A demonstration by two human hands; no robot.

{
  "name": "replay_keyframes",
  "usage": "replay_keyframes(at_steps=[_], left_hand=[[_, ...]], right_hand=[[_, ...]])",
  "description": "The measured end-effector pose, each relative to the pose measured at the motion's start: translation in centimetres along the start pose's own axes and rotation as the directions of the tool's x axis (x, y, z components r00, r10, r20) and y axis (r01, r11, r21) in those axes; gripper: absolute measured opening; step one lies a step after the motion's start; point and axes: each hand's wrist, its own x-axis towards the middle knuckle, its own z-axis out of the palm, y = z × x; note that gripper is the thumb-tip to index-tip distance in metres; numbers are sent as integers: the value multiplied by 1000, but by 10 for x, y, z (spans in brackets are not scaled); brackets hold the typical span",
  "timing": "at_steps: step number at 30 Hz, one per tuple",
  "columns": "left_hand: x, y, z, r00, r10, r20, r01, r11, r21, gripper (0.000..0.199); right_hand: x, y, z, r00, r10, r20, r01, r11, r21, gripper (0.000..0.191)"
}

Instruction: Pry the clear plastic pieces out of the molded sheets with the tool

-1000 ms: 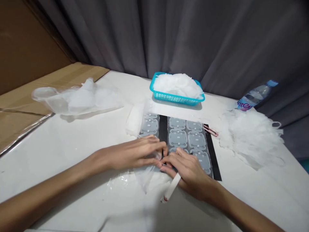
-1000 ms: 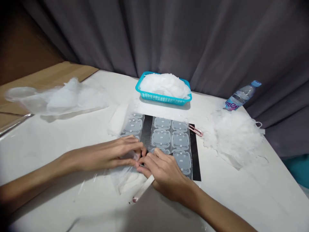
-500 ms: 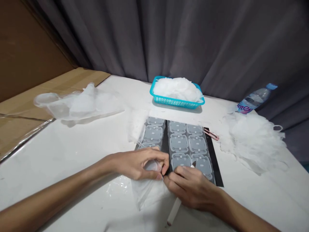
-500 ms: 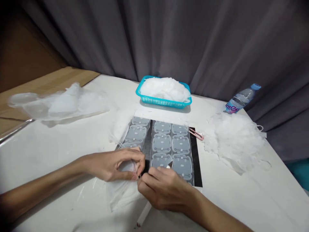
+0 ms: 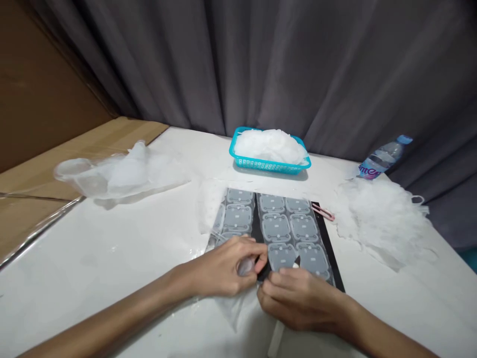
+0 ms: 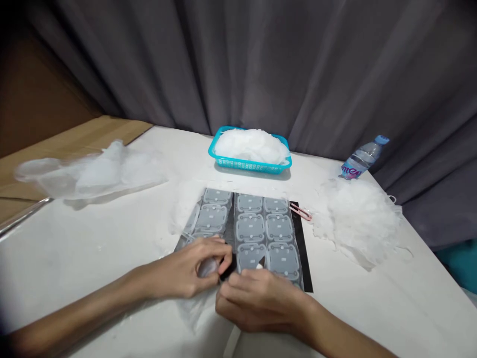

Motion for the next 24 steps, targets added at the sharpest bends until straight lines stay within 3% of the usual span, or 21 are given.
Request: replay_keyframes(at_steps=[2,4,7,10,14,20,24], left_hand=[[-1,-2,-7,999,-21,33,21,1000,-10,16],[-2,-4,-17,993,-33,110,43,995,-95,10],[-3,-7,-29,985,-31,168,58,985,-161,19],[-3,-5,-30,985,5,175,16,993,-120,16],[-4,0,-23,988,16,155,-7,998,-64,11],[-8,3,-23,983,72,167,-77,997,23,11],[-7,4,-24,963,121,242,-128,992,12,14]], right_hand=[[-1,-2,-2,1000,18,-18,-17,998,64,25],[-1,0,-7,992,123,-39,-115,979,167,27],[0,9,-12,945,327,-30,-303,904,303,22],[0,16,-16,914,406,2,-381,854,354,12],[0,15,-16,922,372,105,-381,829,409,25],[5,8,-11,913,402,64,-384,798,464,17],[4,7,-2,935,347,73,-348,859,375,27]])
